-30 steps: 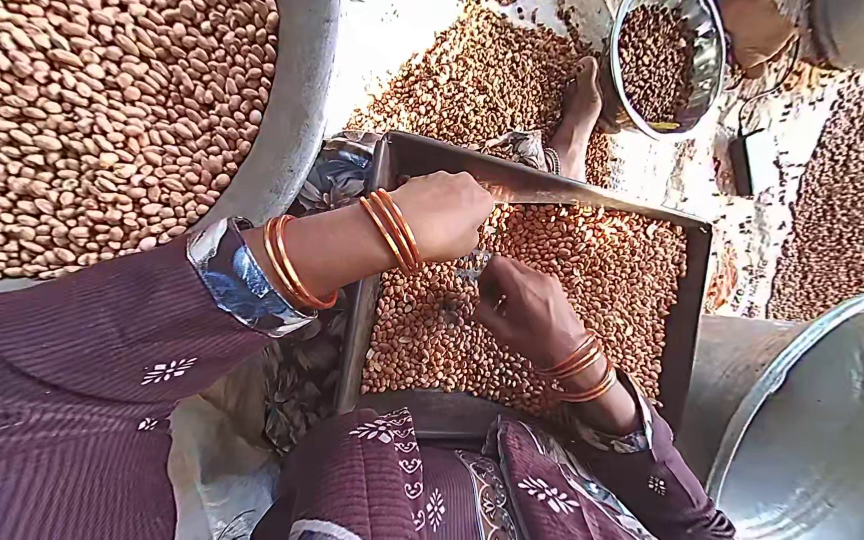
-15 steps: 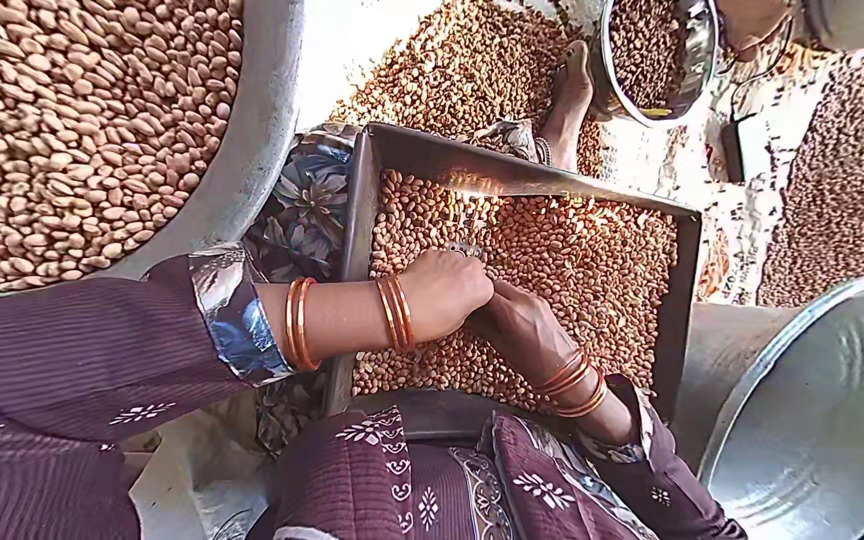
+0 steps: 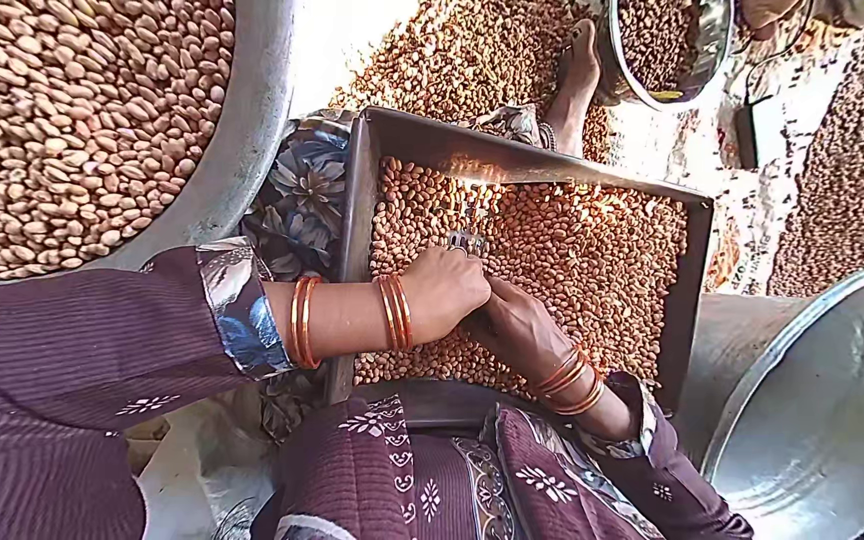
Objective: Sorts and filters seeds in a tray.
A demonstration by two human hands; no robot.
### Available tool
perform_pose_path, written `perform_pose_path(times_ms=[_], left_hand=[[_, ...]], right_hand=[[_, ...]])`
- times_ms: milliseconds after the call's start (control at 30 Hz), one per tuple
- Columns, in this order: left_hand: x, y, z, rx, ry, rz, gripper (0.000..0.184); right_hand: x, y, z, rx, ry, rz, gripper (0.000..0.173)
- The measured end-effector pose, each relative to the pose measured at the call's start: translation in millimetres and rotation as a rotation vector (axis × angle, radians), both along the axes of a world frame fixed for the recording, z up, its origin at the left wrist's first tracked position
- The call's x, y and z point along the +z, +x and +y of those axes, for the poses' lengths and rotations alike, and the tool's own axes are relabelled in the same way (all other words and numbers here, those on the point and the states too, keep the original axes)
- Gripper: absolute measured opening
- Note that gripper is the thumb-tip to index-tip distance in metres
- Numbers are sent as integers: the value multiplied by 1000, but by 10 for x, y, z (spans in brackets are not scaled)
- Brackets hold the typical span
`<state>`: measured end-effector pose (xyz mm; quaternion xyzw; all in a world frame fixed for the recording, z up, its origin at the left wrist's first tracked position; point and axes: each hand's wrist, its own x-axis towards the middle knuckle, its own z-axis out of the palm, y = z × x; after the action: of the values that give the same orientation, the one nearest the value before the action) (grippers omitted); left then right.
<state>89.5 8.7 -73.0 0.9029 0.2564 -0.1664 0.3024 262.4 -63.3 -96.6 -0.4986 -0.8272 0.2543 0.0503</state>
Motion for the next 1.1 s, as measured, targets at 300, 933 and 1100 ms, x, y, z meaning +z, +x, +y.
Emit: perform_pose_path(times_ms=[300, 933, 1100], left_hand=[[-16, -9, -85, 11, 57, -24, 8], [197, -57, 607, 553, -396, -449, 43], [125, 48, 522, 838, -883, -541, 45]], right_hand=[[-30, -84, -117, -56, 74, -64, 24], [-8, -149, -55, 55, 49, -79, 16], [412, -47, 209, -56, 334, 47, 10]])
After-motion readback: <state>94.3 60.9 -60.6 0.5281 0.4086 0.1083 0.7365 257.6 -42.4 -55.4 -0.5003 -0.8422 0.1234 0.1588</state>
